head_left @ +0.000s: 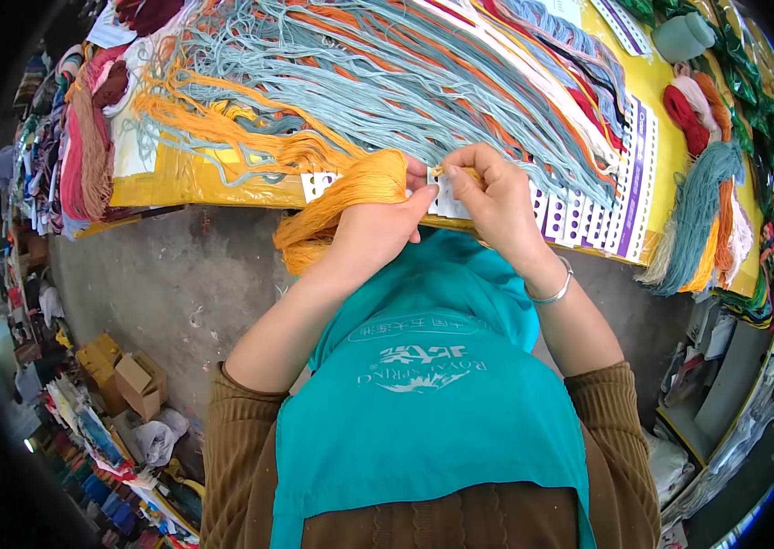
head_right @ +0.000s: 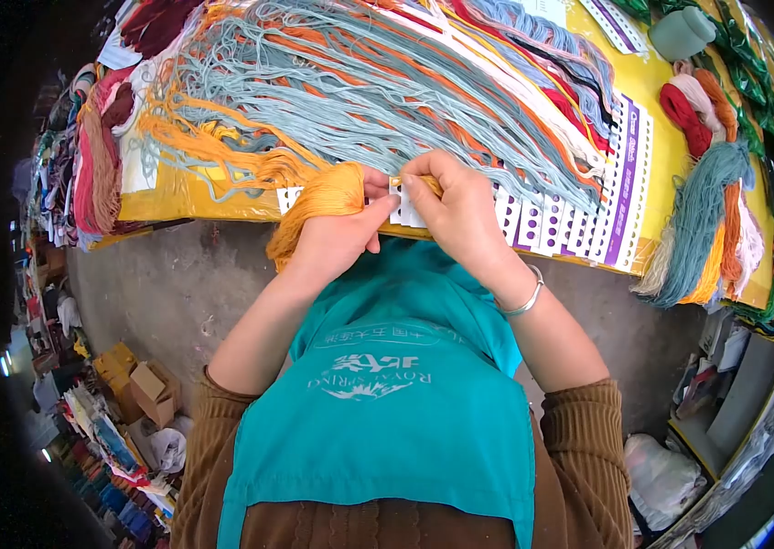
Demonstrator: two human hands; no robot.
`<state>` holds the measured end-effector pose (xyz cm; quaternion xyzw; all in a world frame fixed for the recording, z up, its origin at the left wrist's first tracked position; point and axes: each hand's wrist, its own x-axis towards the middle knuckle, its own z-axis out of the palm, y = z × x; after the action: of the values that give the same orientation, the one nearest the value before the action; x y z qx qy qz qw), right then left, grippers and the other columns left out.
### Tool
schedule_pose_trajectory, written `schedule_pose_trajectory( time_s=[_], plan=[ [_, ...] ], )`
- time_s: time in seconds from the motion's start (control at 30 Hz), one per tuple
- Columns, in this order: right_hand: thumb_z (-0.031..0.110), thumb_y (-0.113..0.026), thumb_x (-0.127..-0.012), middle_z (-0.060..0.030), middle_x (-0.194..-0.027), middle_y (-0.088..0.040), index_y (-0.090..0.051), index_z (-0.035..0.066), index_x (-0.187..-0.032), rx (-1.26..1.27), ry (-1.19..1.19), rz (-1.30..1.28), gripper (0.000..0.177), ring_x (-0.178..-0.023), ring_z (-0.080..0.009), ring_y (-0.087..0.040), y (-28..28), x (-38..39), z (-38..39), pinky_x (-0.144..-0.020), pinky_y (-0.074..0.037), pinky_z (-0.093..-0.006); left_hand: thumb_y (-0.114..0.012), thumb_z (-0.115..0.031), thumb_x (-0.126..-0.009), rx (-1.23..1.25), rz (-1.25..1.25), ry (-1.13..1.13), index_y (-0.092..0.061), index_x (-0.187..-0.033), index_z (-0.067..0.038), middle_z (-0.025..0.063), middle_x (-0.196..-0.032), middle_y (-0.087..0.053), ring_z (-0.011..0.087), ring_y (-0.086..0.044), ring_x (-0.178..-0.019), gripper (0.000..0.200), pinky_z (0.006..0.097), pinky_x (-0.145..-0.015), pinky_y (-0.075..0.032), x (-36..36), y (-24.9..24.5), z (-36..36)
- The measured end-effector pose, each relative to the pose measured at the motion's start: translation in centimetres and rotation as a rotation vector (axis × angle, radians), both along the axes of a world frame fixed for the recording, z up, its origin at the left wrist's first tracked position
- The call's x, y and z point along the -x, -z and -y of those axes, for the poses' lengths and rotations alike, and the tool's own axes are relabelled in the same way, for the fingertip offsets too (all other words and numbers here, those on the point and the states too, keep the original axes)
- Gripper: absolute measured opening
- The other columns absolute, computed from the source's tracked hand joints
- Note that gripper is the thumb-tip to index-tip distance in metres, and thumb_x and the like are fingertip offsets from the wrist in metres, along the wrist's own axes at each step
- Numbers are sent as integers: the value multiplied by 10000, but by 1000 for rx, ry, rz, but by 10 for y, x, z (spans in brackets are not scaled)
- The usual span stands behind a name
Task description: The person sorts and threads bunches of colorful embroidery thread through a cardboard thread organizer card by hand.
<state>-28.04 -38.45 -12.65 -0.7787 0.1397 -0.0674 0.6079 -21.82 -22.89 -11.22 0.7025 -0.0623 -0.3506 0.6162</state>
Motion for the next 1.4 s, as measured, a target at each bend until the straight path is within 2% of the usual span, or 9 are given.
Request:
schedule_pose_trajectory(
  time_s=[0.27,0.47,0.57,0.83,0.97,1.07,1.27,1.33,1.4],
  plan=[
    [101,-649,-870,-138,-757,-660,-625,11,-924,118,5,38,107,-640,-224,-640,1,-1,-1,-604,-506,-326,-637,-67,-878,45,-36,-81,-534,-1051,-28,35,-805,-570,59,-481,-488,205,217,-412,-368,-4,4,-2],
    [95,-657,-851,-152,-750,-663,-631,30,-908,208,24,72,90,-639,-279,-654,5,-2,-5,-594,-510,-335,-593,-129,-921,79,-225,-122,-567,-1093,-15,41,-837,-608,61,-507,-499,208,210,-429,-373,-5,-10,-3],
    [97,-660,-849,-152,-750,-664,-639,32,-901,221,30,92,86,-649,-284,-660,5,-3,-7,-597,-513,-336,-528,-178,-953,11,-187,-57,-580,-1117,-5,69,-849,-655,82,-527,-494,245,225,-447,-403,-6,-7,-3],
    [123,-673,-846,-142,-765,-676,-660,37,-934,85,-18,84,124,-691,-273,-680,9,-2,-4,-633,-524,-348,-570,-202,-954,-114,-87,-26,-617,-986,-55,-6,-722,-599,53,-513,-493,158,211,-444,-385,-10,-6,-4],
    [188,-704,-829,-139,-772,-680,-657,46,-946,201,-67,7,190,-700,-281,-681,4,-4,-3,-635,-525,-361,-557,-207,-962,-322,-10,-52,-611,-928,-65,-19,-699,-586,44,-508,-490,155,204,-437,-381,-23,2,-28],
    [235,-720,-818,-143,-771,-680,-647,57,-954,302,-105,-59,236,-705,-291,-680,-5,-6,-4,-619,-521,-367,-558,-203,-962,-69,-59,-78,-610,-893,-71,-23,-663,-564,39,-492,-482,158,199,-430,-374,-15,-10,-26],
    [314,-718,-822,-142,-742,-669,-618,82,-928,449,-74,-47,273,-671,-318,-666,-1,-9,-7,-588,-509,-404,-556,-184,-961,87,-229,60,-619,-844,-55,-12,-579,-523,58,-430,-425,185,215,-393,-310,-2,-18,-12],
    [334,-708,-836,-132,-704,-667,-613,72,-943,362,-49,-147,298,-631,-293,-660,-4,-12,-7,-570,-503,-390,-551,-189,-963,160,-296,65,-613,-800,-59,-11,-541,-497,63,-419,-412,217,220,-382,-300,-8,-22,-12],
    [357,-690,-864,-91,-613,-627,-606,39,-949,92,-52,-136,340,-553,-211,-611,-4,-14,-1,-523,-452,-345,-541,-194,-967,65,-216,37,-582,-742,-75,-15,-512,-469,65,-406,-399,257,226,-374,-297,-11,-11,-9]
  ],
)
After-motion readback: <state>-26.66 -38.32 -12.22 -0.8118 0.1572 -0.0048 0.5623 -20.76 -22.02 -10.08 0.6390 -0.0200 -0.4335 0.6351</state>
